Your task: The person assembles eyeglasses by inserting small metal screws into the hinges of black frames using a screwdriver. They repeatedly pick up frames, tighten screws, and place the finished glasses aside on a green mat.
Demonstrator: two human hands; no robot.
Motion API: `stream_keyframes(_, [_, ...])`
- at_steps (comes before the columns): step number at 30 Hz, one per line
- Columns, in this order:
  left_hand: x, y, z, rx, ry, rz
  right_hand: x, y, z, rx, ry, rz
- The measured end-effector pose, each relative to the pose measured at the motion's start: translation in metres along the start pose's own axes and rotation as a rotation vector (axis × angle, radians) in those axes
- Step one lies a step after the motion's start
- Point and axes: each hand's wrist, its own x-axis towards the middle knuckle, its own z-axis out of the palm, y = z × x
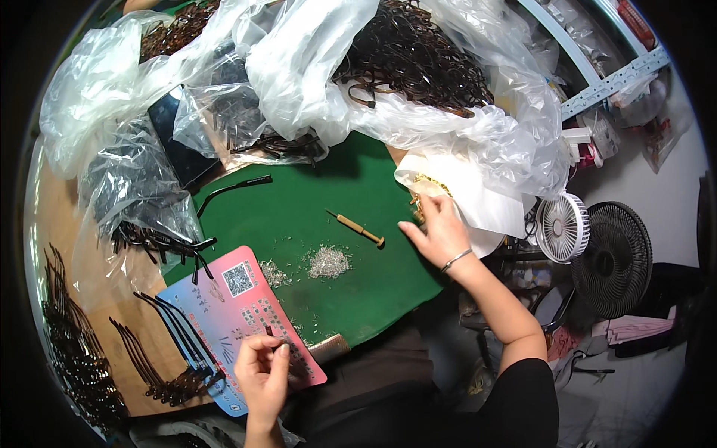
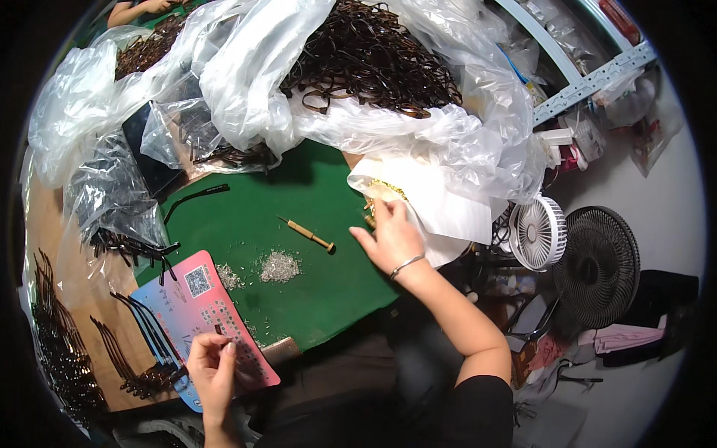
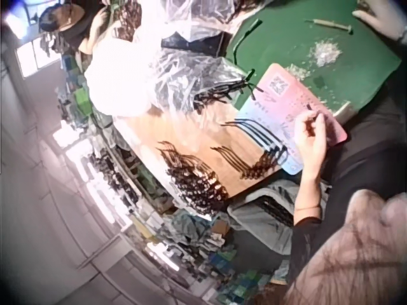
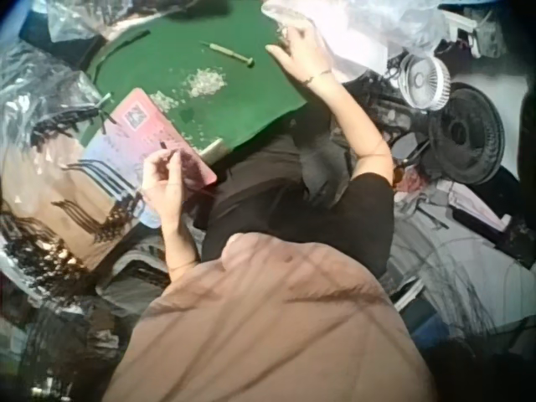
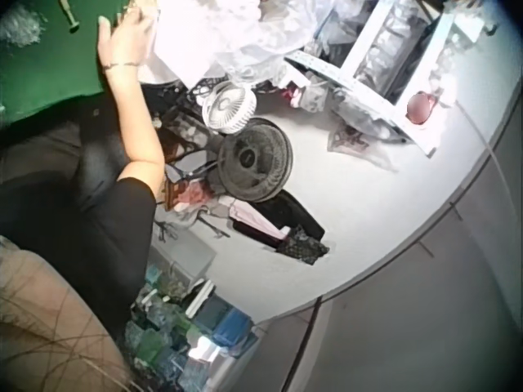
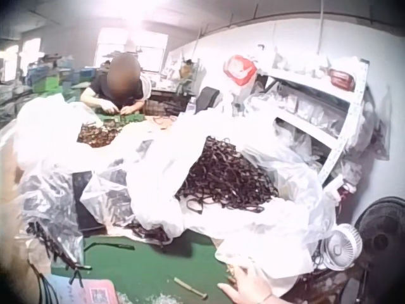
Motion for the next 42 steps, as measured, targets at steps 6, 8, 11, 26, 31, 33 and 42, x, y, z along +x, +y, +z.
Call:
stream_keyframes(6, [-0.002,-0.003,0.012,-0.034,-0.038,-0.001,-0.017,-0.039,-0.002,-0.011,-0.094,-0.168])
stream_keyframes(8, [-0.003,-0.005,0.011,0.0,-0.016,0.04,-0.026,-0.039,-0.006,0.113,-0.138,-0.211])
stream_keyframes(11, [-0.005,-0.007,0.006,-0.015,-0.055,-0.002,-0.014,-0.02,-0.016,0.211,-0.009,-0.266])
stream_keyframes(26, [-0.017,-0.002,0.02,-0.019,-0.165,-0.118,0.042,-0.024,-0.005,-0.31,-0.013,-0.511])
stream_keyframes(31, [-0.02,-0.001,0.022,-0.114,-0.195,-0.192,-0.006,-0.058,-0.06,0.536,-0.459,-0.419])
stream_keyframes(33, [-0.019,0.003,0.027,-0.198,-0.294,-0.239,-0.032,-0.075,-0.059,0.784,-0.723,-0.335])
stream_keyframes(42, [-0.028,0.015,0.029,-0.141,-0.357,-0.201,-0.048,-0.109,-0.014,0.862,-0.655,-0.565])
